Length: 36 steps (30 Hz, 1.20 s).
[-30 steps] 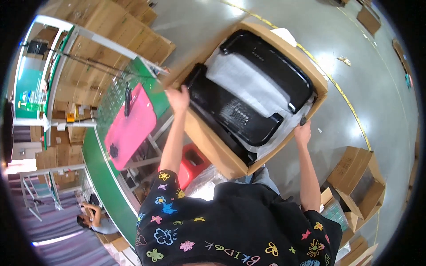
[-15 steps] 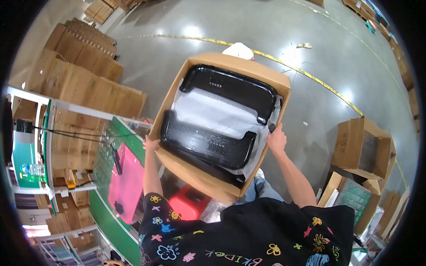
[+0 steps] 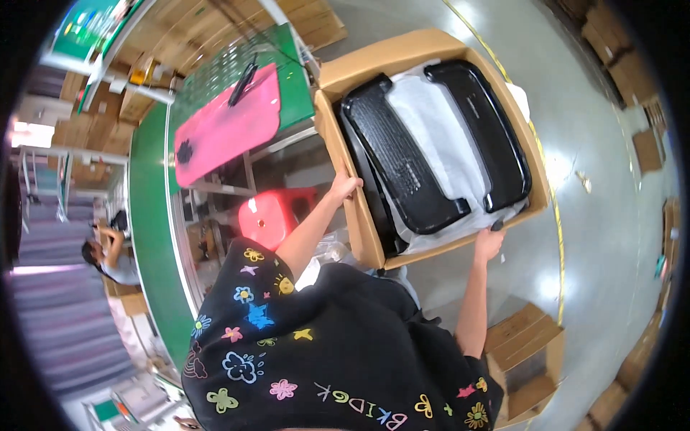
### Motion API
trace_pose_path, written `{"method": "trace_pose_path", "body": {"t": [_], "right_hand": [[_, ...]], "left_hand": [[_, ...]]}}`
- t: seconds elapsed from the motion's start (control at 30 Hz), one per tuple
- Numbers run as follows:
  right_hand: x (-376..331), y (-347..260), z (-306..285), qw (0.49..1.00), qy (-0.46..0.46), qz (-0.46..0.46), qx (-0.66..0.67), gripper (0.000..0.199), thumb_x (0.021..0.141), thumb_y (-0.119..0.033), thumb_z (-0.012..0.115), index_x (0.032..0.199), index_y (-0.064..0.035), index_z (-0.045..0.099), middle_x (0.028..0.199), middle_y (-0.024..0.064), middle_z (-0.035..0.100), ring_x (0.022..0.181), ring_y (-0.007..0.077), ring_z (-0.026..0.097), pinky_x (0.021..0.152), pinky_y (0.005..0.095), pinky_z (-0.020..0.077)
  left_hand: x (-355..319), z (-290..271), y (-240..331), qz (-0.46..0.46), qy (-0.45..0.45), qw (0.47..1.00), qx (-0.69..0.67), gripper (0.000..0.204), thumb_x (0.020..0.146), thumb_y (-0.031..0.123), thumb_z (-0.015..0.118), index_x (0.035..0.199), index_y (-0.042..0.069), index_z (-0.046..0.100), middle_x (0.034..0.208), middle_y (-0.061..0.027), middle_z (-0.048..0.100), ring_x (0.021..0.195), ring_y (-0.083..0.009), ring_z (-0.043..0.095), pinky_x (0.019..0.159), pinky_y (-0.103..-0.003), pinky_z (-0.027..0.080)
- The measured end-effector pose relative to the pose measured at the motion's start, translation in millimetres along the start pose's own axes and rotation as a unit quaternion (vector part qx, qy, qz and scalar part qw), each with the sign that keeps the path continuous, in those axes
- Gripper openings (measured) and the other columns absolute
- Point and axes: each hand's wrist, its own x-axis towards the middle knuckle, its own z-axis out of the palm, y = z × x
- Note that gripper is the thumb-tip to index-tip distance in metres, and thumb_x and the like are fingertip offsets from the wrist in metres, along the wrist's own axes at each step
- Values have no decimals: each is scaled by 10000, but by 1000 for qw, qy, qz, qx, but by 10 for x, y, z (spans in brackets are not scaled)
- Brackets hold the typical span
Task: Assembling electronic circuit boards into plastic housings using an electric screwdriver in a factory environment.
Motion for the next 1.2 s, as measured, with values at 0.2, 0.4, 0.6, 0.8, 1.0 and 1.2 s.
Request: {"method": "trace_pose_path", "body": {"t": [0.2, 0.4, 0.6, 0.8, 1.0, 1.2], "right_hand": [[-26, 10, -23, 1000, 8, -1, 17, 442, 843, -305, 526, 1142, 20, 528, 1089, 261, 612, 1043, 459, 556, 904, 522, 434], [76, 64, -2, 999, 2, -33, -11, 425, 839, -301, 529, 1091, 41, 556, 1047, 292, 612, 1009, 475, 561, 887, 518, 444], [530, 693, 144, 991, 28, -98, 82, 465, 842, -304, 549, 1136, 56, 549, 1047, 299, 612, 974, 459, 583, 854, 498, 471], [200, 121, 123, 1000, -1, -22, -4, 469, 849, -173, 532, 1283, 2, 506, 1157, 244, 599, 1056, 394, 581, 908, 453, 463], [244, 173, 96, 972, -17, 194, -129, 513, 836, -284, 562, 1267, -7, 525, 1112, 238, 625, 998, 410, 610, 845, 468, 495], [-309, 152, 106, 999, -31, -36, -5, 424, 871, -284, 530, 1228, -58, 556, 1194, 191, 586, 1115, 357, 557, 888, 456, 476]], "left_hand": [[60, -7, -298, 78, -54, 979, -181, 1083, 659, -40, 567, 1496, 312, -22, 1416, -52, 405, 827, -249, 617, 547, -394, 548], [156, -67, -412, 75, -75, 975, -196, 1092, 667, -57, 561, 1494, 312, -51, 1446, -38, 366, 827, -222, 598, 568, -383, 546], [179, 40, -279, 112, -53, 977, -176, 1123, 640, -36, 589, 1499, 225, -86, 901, -150, 621, 645, -204, 581, 542, -328, 477], [151, -25, -463, 167, -5, 981, -96, 1101, 639, 15, 600, 1446, 7, -150, 1485, -312, 100, 1362, -432, 225, 1095, -388, 297], [191, -137, -423, 146, -87, 985, -40, 1114, 700, 31, 615, 1433, 71, -223, 1470, -368, -13, 1360, -501, 152, 1105, -459, 272], [588, -863, -330, 211, -160, 964, -2, 1169, 739, 210, 688, 1422, 73, -251, 1488, -331, 2, 1389, -430, 147, 1105, -409, 286]]}}
